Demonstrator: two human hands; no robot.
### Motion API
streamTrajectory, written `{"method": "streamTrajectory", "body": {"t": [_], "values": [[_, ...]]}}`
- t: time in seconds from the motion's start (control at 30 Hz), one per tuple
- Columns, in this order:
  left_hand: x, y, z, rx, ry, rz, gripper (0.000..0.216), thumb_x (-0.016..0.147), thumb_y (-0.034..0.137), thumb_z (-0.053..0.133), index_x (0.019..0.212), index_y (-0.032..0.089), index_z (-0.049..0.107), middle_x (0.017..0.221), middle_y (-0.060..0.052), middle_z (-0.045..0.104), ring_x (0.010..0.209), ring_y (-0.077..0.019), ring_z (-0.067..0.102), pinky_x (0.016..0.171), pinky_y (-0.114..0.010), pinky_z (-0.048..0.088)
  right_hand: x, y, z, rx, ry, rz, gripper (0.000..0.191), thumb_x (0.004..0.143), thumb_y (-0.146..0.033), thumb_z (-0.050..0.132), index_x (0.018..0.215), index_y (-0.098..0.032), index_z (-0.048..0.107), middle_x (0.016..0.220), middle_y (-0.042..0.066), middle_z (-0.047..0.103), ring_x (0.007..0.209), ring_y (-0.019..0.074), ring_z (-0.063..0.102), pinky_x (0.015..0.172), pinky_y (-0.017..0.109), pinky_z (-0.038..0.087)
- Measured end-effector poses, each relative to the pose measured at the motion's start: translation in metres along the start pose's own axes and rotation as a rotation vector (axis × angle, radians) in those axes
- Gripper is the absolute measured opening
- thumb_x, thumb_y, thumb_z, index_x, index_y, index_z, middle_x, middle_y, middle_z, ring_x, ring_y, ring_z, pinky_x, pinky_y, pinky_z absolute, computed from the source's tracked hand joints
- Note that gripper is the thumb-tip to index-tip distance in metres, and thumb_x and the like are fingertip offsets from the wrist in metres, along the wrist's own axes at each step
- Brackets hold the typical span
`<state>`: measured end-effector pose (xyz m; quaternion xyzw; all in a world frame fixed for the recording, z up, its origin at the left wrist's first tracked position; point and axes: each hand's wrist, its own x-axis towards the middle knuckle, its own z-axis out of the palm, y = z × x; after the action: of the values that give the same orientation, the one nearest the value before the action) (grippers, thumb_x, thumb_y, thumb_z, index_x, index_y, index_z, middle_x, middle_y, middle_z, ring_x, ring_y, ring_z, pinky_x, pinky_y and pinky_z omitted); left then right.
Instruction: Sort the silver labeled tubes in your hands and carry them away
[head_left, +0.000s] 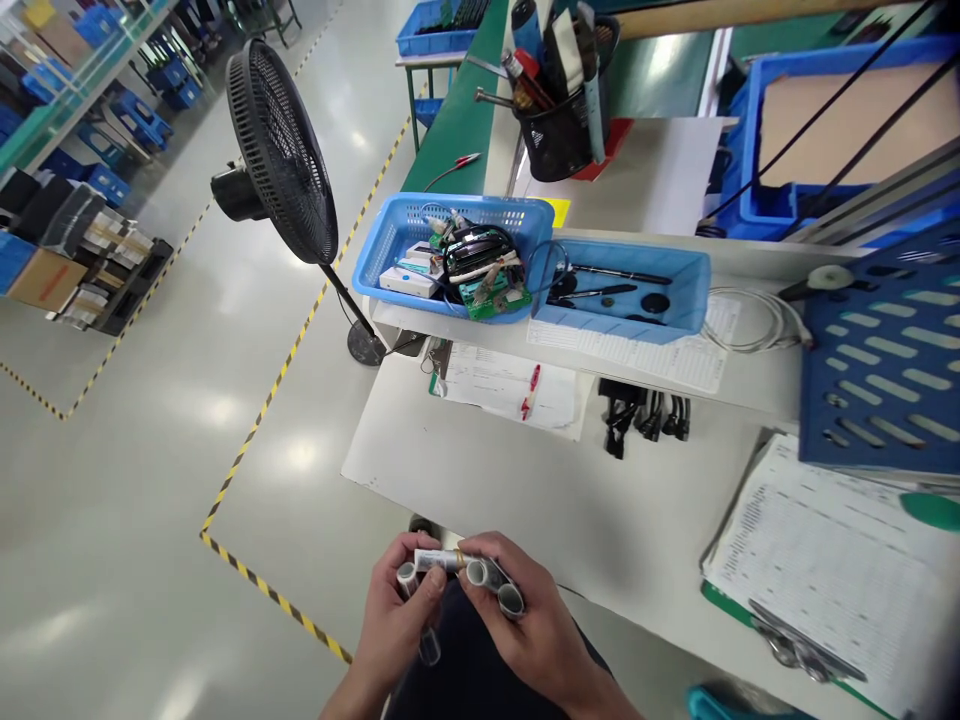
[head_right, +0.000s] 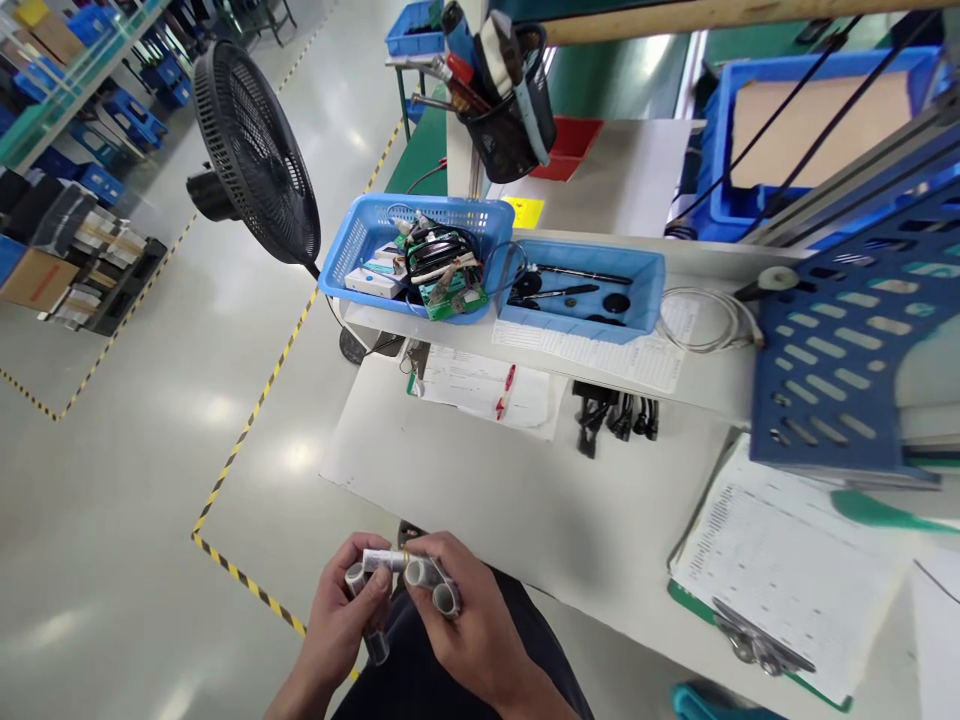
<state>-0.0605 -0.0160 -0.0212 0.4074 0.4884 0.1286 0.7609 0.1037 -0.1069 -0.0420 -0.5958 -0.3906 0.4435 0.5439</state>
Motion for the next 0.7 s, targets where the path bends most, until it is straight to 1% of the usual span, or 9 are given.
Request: {"method": "streamTrajectory", "body": {"t": [0.17, 0.4, 0.57, 0.63, 0.7], "values": [[-0.004, 0.002, -0.008, 0.05, -0.006, 0.01, 0.039, 0.097, 0.05, 0.073, 0.113, 0.018, 0.058, 0.064, 0.008, 0.041, 0.054, -0.0058, 0.036, 0.052, -0.019, 0.031, -0.008, 0.002, 0.011, 0.016, 0.029, 0.012, 0.015, 0.108, -0.029, 0.056, 0.123, -0.027, 0.061, 0.106, 0.003, 0.066, 0.09, 0.0188, 0.063, 0.08, 0.031, 0.05], [-0.016, 0.002, -0.013, 0.091, -0.007, 0.015, 0.038, 0.097, 0.05, 0.072, 0.113, 0.018, 0.059, 0.063, 0.008, 0.042, 0.054, -0.0052, 0.036, 0.051, -0.018, 0.032, -0.018, 0.0, 0.02, 0.012, 0.053, 0.01, 0.013, 0.108, -0.03, 0.057, 0.12, -0.028, 0.062, 0.101, 0.001, 0.066, 0.084, 0.0179, 0.062, 0.077, 0.03, 0.049], [-0.024, 0.006, -0.016, 0.124, -0.013, 0.036, 0.048, 0.095, 0.051, 0.074, 0.128, 0.02, 0.057, 0.07, 0.006, 0.046, 0.056, -0.006, 0.04, 0.053, -0.018, 0.035, -0.022, -0.006, 0.025, 0.015, 0.084, 0.009, 0.013, 0.108, -0.031, 0.057, 0.119, -0.028, 0.063, 0.099, 0.001, 0.066, 0.082, 0.0173, 0.062, 0.076, 0.03, 0.048], [-0.026, 0.01, -0.016, 0.136, -0.02, 0.035, 0.048, 0.095, 0.052, 0.074, 0.126, 0.019, 0.057, 0.071, 0.006, 0.045, 0.056, -0.0059, 0.039, 0.053, -0.019, 0.034, -0.024, -0.008, 0.026, 0.01, 0.094, 0.012, 0.013, 0.107, -0.032, 0.058, 0.119, -0.028, 0.063, 0.098, 0.0, 0.066, 0.081, 0.0168, 0.062, 0.075, 0.029, 0.048], [-0.028, 0.014, -0.014, 0.134, -0.031, 0.037, 0.045, 0.095, 0.053, 0.074, 0.12, 0.019, 0.058, 0.069, 0.007, 0.043, 0.055, -0.0056, 0.036, 0.052, -0.019, 0.033, -0.026, -0.01, 0.025, 0.012, 0.106, 0.019, 0.014, 0.107, -0.033, 0.06, 0.119, -0.028, 0.063, 0.095, -0.001, 0.066, 0.079, 0.0164, 0.061, 0.073, 0.028, 0.048]]}}
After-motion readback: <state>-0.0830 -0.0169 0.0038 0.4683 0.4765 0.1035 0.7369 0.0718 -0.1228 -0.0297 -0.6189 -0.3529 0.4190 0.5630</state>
